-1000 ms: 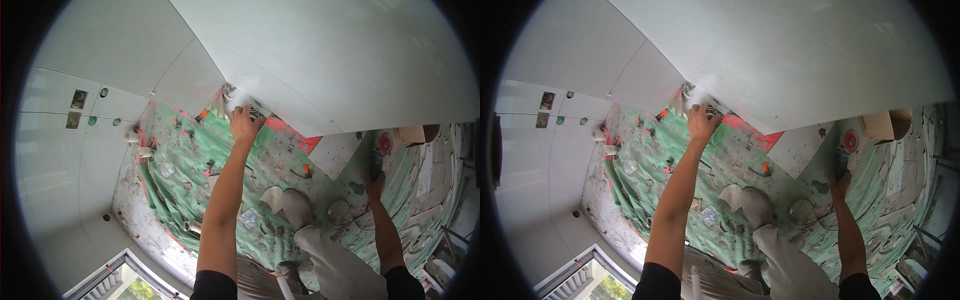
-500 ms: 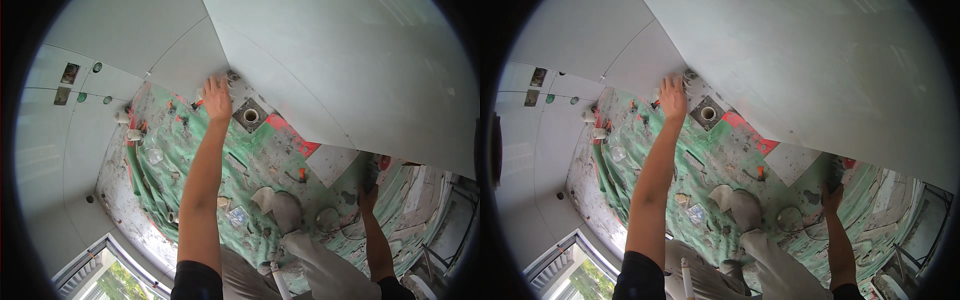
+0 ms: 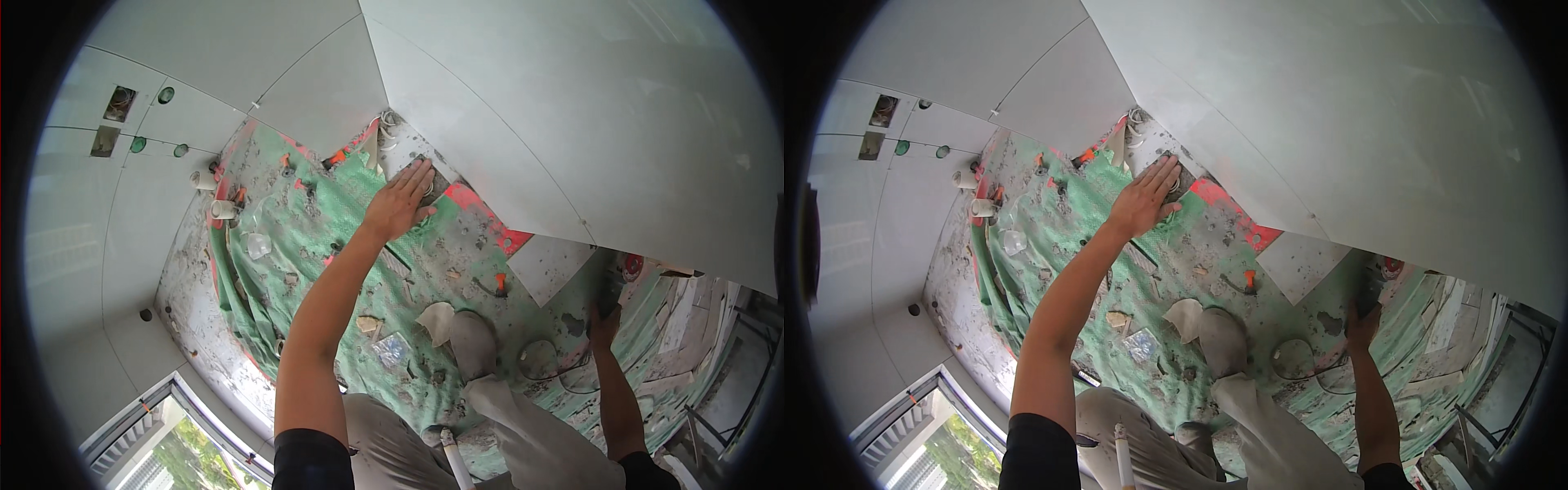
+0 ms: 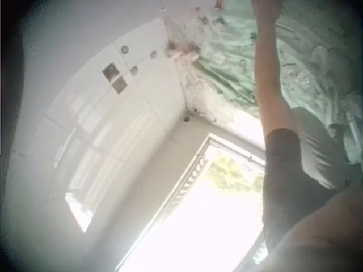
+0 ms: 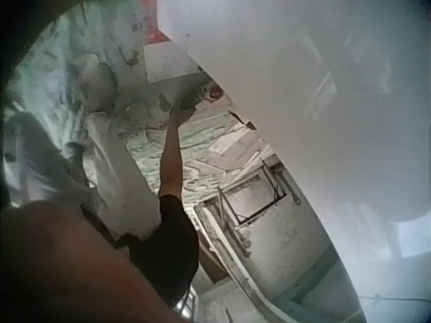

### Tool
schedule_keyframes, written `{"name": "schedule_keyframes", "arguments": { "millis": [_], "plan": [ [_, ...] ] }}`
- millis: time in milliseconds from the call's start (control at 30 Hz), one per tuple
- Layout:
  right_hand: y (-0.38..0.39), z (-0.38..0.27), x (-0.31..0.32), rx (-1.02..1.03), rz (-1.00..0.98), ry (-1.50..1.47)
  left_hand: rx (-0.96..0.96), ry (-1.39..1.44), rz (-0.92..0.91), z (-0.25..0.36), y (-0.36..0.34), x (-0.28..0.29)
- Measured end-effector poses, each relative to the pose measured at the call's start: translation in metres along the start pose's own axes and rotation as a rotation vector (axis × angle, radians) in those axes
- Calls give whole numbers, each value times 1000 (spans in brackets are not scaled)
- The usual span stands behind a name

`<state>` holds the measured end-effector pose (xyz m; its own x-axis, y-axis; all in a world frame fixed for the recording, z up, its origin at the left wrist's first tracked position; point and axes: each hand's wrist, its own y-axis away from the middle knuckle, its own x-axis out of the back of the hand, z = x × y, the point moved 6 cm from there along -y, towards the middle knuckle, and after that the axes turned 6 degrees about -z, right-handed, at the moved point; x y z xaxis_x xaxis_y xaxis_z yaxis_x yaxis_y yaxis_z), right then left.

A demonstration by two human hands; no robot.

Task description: Using an angle grinder to cut and trim floor tiles around a drain during bathroom renovation.

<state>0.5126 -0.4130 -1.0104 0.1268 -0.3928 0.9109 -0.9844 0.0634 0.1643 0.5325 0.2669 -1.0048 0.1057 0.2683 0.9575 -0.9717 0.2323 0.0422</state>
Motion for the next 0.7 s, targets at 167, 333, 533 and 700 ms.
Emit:
{"name": "schedule_keyframes", "arguments": {
  "millis": [167, 333, 533, 700],
  "plan": [
    [0, 10, 6, -15, 15, 10, 360, -271, 8, -13, -4, 30],
    [1, 9, 9, -9, 4, 10, 378, -160, 210, -21, 18, 27],
    [0, -6, -4, -34, -30, -26, 73, 12, 38, 19, 0, -11],
    [-2, 16, 8, -40, -17, 12, 295, -112, 48, 19, 4, 3]
  ]
}}
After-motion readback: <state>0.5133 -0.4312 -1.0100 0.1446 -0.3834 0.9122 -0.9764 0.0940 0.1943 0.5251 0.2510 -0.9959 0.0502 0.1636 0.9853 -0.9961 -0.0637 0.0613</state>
